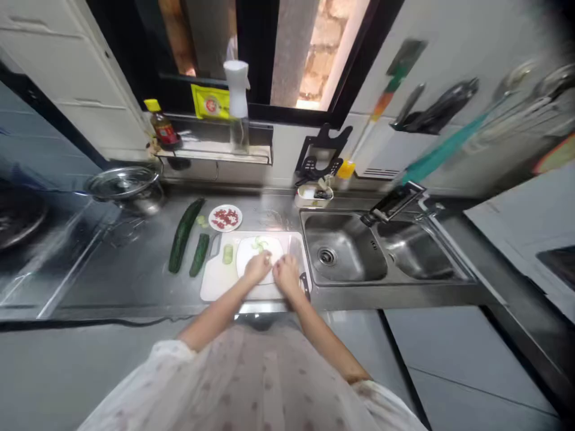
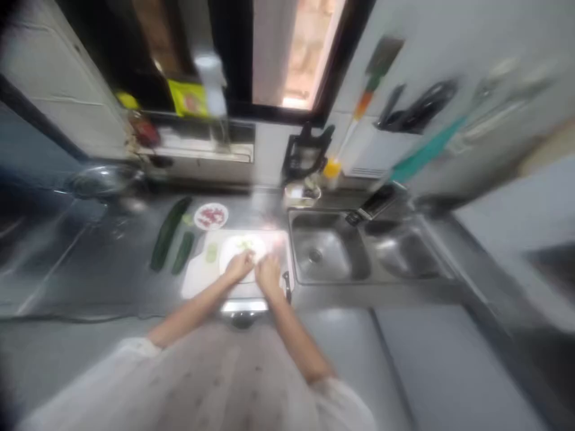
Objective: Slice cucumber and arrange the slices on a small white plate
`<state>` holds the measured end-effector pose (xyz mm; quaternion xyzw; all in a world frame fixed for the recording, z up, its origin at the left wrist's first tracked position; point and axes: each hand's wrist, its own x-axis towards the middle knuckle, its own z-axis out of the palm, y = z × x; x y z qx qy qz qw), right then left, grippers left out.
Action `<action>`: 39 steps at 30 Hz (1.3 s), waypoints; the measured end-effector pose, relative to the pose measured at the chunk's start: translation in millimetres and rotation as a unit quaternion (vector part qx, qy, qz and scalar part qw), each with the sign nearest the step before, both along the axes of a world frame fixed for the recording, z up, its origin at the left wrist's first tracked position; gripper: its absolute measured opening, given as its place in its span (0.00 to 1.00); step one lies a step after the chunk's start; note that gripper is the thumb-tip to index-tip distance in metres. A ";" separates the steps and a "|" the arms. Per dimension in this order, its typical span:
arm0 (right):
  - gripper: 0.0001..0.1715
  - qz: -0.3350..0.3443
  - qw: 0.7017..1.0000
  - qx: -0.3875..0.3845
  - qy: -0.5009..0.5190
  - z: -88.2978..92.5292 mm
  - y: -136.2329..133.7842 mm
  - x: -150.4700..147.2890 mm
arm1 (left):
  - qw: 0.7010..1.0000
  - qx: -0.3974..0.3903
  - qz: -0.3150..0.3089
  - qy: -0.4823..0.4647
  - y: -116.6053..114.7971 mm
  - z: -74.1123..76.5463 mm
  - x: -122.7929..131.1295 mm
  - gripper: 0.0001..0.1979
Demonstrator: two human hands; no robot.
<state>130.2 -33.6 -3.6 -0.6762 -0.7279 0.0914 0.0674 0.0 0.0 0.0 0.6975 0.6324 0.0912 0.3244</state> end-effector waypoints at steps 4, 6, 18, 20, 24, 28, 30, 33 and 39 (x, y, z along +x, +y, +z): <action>0.11 -0.006 1.000 0.024 -0.001 -5.0 -2.1 -2.4 | 1.000 0.006 -0.001 0.020 -1.9 0.1 -0.7 0.20; 0.11 -0.009 0.999 0.037 0.005 -8.0 -3.0 -2.1 | 1.000 0.013 -0.004 0.025 -2.8 -1.2 -2.4 0.21; 0.13 0.023 0.994 0.087 0.054 -16.7 -19.6 11.1 | 0.996 0.077 -0.041 0.032 -7.7 -13.9 -13.3 0.14; 0.14 0.029 0.995 0.084 0.056 -16.5 -21.3 10.6 | 0.995 0.079 -0.043 0.037 -7.5 -14.6 -11.9 0.14; 0.16 0.035 0.996 0.073 0.048 -15.9 -21.5 9.6 | 0.995 0.080 -0.045 0.043 -6.1 -16.3 -9.3 0.15; 0.16 0.034 0.996 0.072 0.033 -14.6 -18.2 9.5 | 0.995 0.077 -0.041 0.050 -3.2 -15.5 -7.0 0.16; 0.16 0.032 0.997 0.071 0.027 -13.7 -15.9 9.4 | 0.995 0.077 -0.040 0.054 -1.1 -14.2 -5.8 0.16; 0.16 0.027 0.998 0.062 0.017 -12.7 -12.2 9.2 | 0.994 0.081 -0.041 0.060 2.7 -12.2 -4.3 0.16; 0.17 0.021 0.999 0.050 0.005 -14.0 -4.7 9.6 | 0.994 0.083 -0.039 0.064 9.9 -10.8 -1.2 0.15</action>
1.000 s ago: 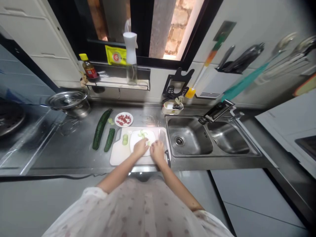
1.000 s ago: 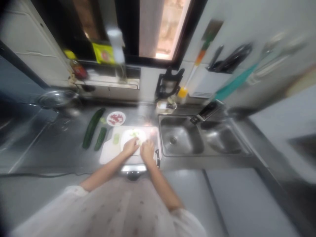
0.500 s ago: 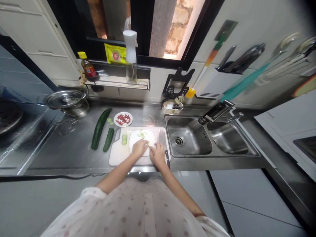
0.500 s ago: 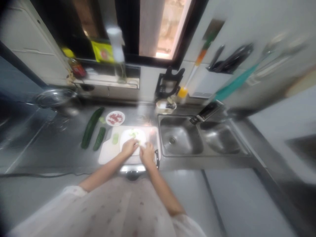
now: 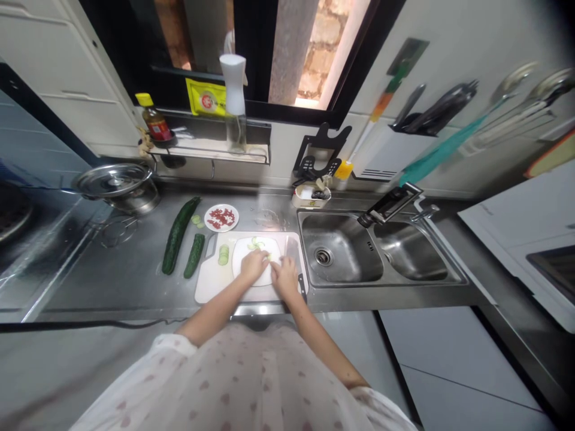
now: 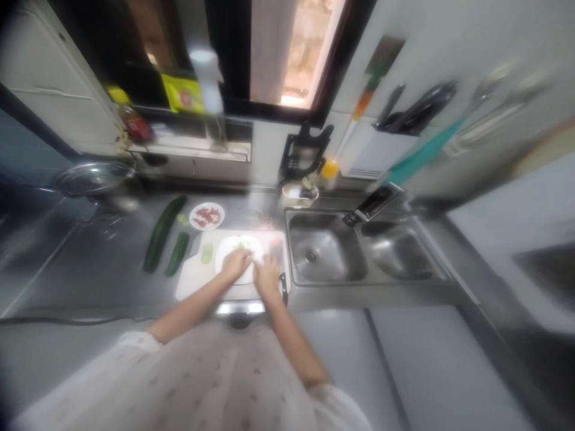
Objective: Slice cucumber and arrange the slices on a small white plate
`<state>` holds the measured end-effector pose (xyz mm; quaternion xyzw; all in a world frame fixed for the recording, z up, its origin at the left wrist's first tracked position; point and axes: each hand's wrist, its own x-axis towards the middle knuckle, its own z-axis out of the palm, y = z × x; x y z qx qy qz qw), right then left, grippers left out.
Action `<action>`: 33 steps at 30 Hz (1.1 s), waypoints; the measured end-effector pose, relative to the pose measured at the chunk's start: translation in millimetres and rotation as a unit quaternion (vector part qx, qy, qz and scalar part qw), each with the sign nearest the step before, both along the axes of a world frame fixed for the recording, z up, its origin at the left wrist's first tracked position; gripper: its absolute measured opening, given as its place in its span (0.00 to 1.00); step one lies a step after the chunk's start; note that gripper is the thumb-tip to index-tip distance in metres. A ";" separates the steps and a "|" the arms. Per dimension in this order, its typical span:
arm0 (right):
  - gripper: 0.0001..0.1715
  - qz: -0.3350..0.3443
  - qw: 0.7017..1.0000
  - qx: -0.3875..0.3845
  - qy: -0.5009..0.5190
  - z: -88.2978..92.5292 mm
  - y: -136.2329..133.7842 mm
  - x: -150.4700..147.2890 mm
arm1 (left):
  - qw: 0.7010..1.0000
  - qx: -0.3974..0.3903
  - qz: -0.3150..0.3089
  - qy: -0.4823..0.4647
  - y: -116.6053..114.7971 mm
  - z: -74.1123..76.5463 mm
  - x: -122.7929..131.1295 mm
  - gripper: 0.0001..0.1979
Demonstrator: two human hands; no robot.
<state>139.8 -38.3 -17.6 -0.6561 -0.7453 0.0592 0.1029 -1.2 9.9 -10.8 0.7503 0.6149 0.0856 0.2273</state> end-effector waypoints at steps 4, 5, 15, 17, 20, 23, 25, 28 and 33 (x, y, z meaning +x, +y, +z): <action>0.16 -0.005 1.000 -0.009 -0.002 -1.6 4.8 0.9 | 1.000 -0.001 -0.004 0.002 4.0 0.9 1.3 0.15; 0.16 -0.006 1.000 -0.012 -0.003 -1.7 6.1 1.2 | 1.000 -0.002 -0.005 0.002 5.0 1.1 1.6 0.15; 0.18 0.001 1.000 -0.015 -0.013 -1.7 14.8 2.0 | 1.000 -0.005 0.002 0.002 13.0 4.0 4.4 0.15; 0.18 0.001 1.000 -0.013 -0.012 -2.8 15.9 2.0 | 1.000 -0.009 0.003 0.003 13.4 5.2 4.7 0.15; 0.18 -0.002 1.000 -0.009 -0.011 -4.1 17.1 1.7 | 1.000 -0.007 0.004 0.004 13.7 6.3 4.9 0.15; 0.19 -0.003 1.000 -0.005 -0.011 -4.4 17.8 1.3 | 1.000 -0.006 0.005 0.004 14.5 5.6 4.8 0.15; 0.19 -0.003 1.000 -0.002 -0.013 -4.5 18.1 1.2 | 1.000 -0.005 0.006 0.004 15.5 4.1 4.8 0.15; 0.18 -0.004 1.000 0.000 -0.015 -5.6 18.5 1.3 | 1.000 0.006 0.007 0.001 17.1 1.4 5.3 0.15; 0.18 -0.005 1.000 0.004 -0.014 -7.3 18.8 1.3 | 1.000 0.012 0.006 -0.001 18.4 -0.7 6.5 0.15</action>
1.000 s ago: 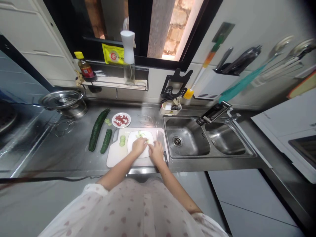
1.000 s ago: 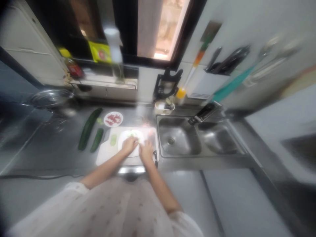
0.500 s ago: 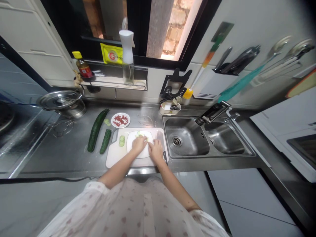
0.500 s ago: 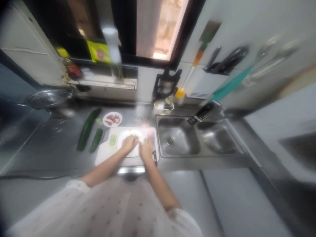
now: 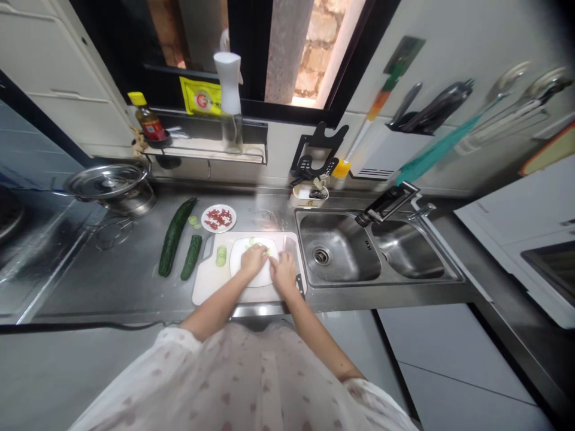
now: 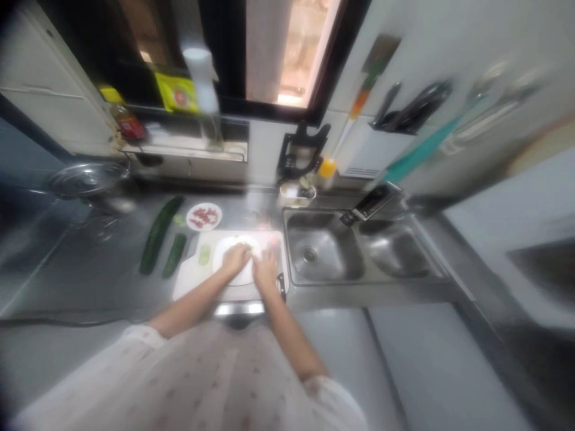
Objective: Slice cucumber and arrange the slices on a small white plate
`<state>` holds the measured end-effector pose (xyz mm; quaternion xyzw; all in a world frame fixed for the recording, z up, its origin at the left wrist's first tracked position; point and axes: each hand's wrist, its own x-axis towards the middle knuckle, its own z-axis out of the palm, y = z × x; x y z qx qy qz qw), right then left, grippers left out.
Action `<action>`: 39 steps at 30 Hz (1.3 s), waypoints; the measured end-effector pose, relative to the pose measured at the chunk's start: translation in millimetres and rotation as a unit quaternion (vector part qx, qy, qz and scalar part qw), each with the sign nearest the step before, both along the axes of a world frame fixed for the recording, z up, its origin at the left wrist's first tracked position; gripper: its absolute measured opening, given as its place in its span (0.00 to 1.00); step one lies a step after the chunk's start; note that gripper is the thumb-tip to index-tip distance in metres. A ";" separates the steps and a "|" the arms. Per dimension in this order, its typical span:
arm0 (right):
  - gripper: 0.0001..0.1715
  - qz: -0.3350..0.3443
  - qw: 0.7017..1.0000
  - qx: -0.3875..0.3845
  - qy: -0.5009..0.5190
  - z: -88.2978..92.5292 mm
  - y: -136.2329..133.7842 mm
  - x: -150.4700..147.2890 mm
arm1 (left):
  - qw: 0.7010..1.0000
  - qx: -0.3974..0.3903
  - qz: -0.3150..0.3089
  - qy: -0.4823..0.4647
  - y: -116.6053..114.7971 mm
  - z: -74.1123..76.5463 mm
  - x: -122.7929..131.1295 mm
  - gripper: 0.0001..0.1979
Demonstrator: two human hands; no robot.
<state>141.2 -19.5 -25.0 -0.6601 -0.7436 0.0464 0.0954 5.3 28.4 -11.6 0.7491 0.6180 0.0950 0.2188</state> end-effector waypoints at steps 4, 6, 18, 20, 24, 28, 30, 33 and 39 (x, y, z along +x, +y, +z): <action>0.17 -0.004 1.000 0.002 0.002 1.3 -0.7 0.1 | 1.000 -0.004 0.005 -0.003 -0.1 -0.4 -0.1 0.15; 0.16 -0.008 1.000 0.005 0.007 2.1 -1.3 1.0 | 1.000 -0.006 0.006 -0.006 0.0 -1.1 -0.4 0.15; 0.16 0.000 1.000 0.023 0.019 -2.6 -3.0 7.0 | 1.000 -0.001 0.006 -0.010 -0.7 -4.5 0.7 0.15; 0.16 0.000 1.000 0.021 0.017 -3.3 -2.5 7.3 | 1.000 -0.005 0.007 -0.011 -0.9 -3.7 1.0 0.15; 0.16 0.000 1.000 0.021 0.013 -4.3 -1.9 7.7 | 1.000 -0.010 0.008 -0.013 -0.8 -2.9 0.9 0.15; 0.15 0.001 0.999 0.032 0.014 -3.3 -1.8 7.4 | 1.000 -0.006 0.010 -0.015 -0.4 -3.9 1.1 0.15; 0.15 0.001 0.999 0.031 0.014 -2.1 -1.7 7.2 | 1.000 -0.006 0.011 -0.014 -0.1 -4.4 1.6 0.15; 0.15 -0.002 1.000 0.029 0.013 -0.6 -1.7 7.0 | 1.000 -0.013 0.013 -0.010 0.7 -4.2 2.7 0.15; 0.15 -0.002 0.999 0.032 0.017 -1.0 -1.5 7.4 | 1.000 -0.021 0.015 -0.007 0.0 -2.1 4.9 0.14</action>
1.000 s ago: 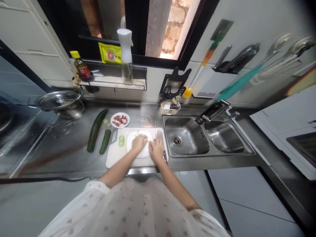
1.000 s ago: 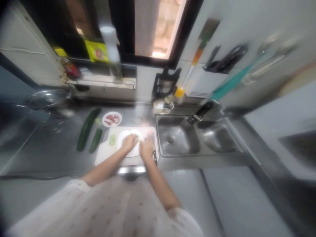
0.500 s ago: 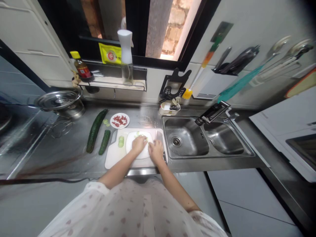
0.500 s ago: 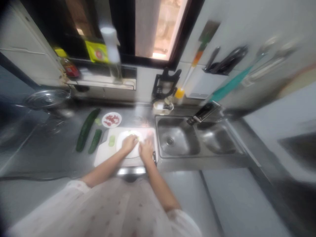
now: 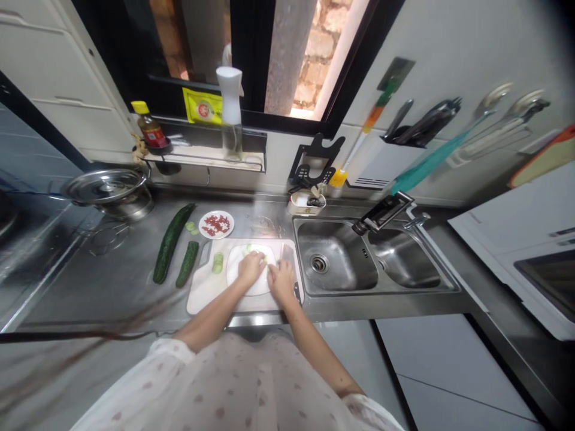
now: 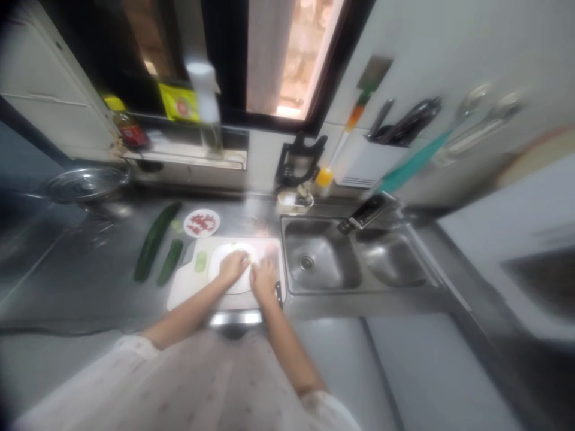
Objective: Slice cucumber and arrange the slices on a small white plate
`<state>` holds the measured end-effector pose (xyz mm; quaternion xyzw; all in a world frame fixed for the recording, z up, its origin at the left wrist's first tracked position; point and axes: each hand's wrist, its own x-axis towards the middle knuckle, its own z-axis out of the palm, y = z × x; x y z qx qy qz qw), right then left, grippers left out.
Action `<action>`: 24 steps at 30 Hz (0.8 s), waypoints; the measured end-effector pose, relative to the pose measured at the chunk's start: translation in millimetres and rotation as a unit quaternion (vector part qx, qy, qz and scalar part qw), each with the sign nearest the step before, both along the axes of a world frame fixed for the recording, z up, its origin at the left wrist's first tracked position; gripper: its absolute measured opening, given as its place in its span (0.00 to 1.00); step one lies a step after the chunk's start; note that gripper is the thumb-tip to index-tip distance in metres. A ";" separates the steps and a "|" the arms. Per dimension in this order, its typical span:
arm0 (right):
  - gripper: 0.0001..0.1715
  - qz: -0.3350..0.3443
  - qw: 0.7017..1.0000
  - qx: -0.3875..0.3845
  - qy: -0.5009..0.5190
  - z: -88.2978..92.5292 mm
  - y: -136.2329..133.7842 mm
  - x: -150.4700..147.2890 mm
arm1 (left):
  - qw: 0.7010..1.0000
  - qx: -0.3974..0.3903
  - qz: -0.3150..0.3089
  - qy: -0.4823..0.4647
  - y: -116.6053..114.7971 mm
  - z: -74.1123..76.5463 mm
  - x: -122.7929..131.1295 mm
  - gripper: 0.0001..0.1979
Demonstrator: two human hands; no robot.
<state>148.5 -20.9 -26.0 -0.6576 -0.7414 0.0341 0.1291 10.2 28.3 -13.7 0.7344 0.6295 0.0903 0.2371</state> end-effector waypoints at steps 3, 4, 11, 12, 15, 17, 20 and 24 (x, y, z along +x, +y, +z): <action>0.15 0.004 1.000 0.004 0.004 -1.1 0.9 0.7 | 1.000 0.002 0.005 0.004 -1.4 1.2 1.5 0.14; 0.15 0.005 1.000 0.007 0.006 -1.5 1.3 0.9 | 1.000 0.005 0.007 0.005 -1.8 1.5 2.0 0.14; 0.16 0.006 0.997 0.059 0.054 -2.6 1.6 -0.2 | 0.998 0.044 0.028 -0.033 -7.6 5.9 4.2 0.13; 0.16 0.007 0.996 0.066 0.062 -2.5 0.9 -0.6 | 0.997 0.052 0.036 -0.047 -10.2 6.7 3.7 0.13; 0.16 0.009 0.993 0.083 0.081 -2.4 -1.8 -1.6 | 0.992 0.067 0.054 -0.095 -22.3 8.6 -0.9 0.14; 0.16 0.012 0.992 0.092 0.090 -1.9 -4.0 -2.1 | 0.988 0.069 0.060 -0.126 -33.6 8.7 -7.6 0.13; 0.16 0.019 0.989 0.102 0.104 0.6 -8.3 -2.8 | 0.981 0.064 0.080 -0.165 -51.9 5.9 -24.1 0.13; 0.16 0.031 0.986 0.115 0.113 7.4 -15.5 -1.9 | 0.969 0.060 0.161 -0.176 -68.0 -2.6 -58.7 0.14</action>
